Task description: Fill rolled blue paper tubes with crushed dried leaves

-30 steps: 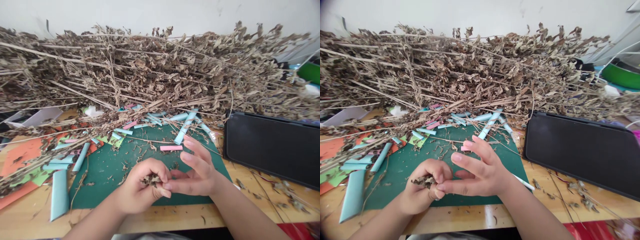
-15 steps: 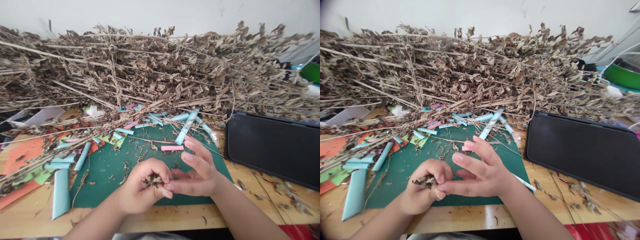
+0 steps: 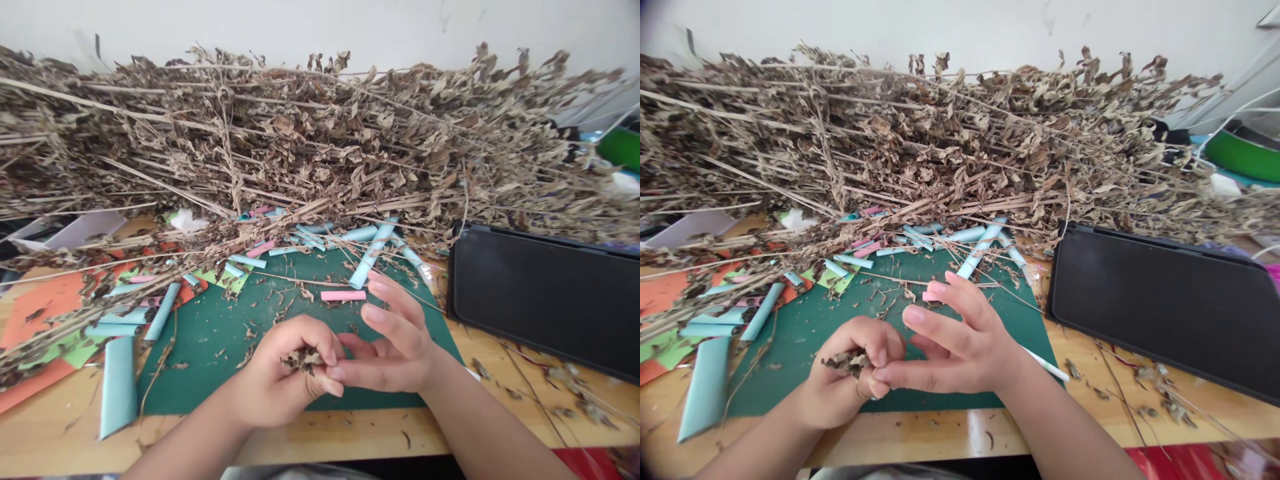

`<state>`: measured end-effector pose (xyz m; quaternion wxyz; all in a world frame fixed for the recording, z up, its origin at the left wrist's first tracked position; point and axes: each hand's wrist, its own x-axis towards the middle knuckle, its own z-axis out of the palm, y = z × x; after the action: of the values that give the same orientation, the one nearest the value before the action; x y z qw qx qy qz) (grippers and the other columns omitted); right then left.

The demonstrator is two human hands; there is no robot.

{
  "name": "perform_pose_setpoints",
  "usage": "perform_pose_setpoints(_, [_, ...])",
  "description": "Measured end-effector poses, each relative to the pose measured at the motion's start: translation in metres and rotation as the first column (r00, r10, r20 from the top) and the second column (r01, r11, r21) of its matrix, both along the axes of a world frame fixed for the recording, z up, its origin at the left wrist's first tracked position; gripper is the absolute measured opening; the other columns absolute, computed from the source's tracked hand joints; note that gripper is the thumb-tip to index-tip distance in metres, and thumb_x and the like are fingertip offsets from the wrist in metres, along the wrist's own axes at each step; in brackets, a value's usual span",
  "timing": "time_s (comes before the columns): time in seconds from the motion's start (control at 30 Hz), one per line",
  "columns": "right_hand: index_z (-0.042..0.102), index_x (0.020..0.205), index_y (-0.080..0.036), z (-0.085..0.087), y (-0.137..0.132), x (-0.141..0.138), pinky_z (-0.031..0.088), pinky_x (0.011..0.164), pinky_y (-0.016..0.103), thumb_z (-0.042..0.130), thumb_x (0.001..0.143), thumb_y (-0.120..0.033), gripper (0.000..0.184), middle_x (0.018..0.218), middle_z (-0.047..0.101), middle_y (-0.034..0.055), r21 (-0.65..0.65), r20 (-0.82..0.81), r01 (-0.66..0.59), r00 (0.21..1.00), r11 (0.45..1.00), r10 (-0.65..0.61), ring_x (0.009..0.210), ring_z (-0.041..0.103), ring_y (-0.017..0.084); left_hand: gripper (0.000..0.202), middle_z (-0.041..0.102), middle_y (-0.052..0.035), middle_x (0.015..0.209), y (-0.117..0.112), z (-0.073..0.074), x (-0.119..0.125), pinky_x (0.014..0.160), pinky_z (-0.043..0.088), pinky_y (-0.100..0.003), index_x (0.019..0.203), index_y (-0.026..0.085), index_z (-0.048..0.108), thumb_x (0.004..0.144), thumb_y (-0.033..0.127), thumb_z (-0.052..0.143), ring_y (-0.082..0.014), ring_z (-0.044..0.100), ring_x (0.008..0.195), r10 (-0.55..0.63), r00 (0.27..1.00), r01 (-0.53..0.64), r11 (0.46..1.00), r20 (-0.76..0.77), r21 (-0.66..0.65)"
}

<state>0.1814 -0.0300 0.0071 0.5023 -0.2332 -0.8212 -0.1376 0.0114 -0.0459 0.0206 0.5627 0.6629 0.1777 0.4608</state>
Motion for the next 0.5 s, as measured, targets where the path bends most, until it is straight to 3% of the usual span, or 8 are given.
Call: perform_pose_setpoints(0.5, [0.052,0.103,-0.041,-0.0022,0.0001,0.0038,0.044,0.087,0.046,0.053,0.076,-0.013,0.039,0.124,0.038,-0.0028,-0.071,0.055,-0.073,0.996,0.995,0.077,0.115,0.038,0.022,0.011,0.048,0.0007,0.068,-0.0002,-0.0004,-0.0008,0.054,0.039,-0.015,0.083,0.018,0.046,0.076,0.020,0.055,-0.0061,0.044,0.058,-0.013,1.000,0.013,1.000,0.013,-0.013])
